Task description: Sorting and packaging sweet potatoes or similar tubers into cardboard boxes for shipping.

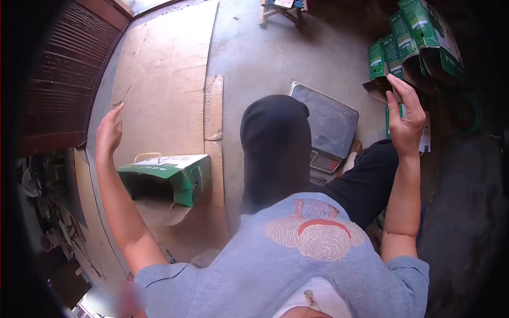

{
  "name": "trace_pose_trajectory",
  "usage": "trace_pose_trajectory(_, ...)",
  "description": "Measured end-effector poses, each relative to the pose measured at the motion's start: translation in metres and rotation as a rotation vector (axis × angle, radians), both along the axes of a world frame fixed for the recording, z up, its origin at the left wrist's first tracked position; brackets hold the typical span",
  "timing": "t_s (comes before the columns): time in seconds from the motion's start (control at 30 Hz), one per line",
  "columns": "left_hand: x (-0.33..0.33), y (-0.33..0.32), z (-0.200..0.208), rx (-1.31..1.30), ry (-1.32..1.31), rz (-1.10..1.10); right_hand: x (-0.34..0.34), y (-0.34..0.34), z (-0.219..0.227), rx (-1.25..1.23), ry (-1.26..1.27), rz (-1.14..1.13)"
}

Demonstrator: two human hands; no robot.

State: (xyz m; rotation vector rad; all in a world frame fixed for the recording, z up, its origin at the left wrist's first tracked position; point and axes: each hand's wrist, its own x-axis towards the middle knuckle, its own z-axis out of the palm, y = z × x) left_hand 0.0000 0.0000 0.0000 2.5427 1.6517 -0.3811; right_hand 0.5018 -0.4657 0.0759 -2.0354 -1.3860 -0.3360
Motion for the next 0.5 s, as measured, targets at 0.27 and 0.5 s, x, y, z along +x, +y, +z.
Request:
trace_pose_trajectory(0.27,0.324,-0.169,0.025,0.035,-0.438,-0.757,0.056,-0.134,-0.024,-0.018,-0.117,-0.487)
trace_pose_trajectory(0.5,0.41,-0.294,-0.022,-0.252,-0.49,-0.957,0.083,-0.239,-0.077,-0.103,-0.009,-0.713)
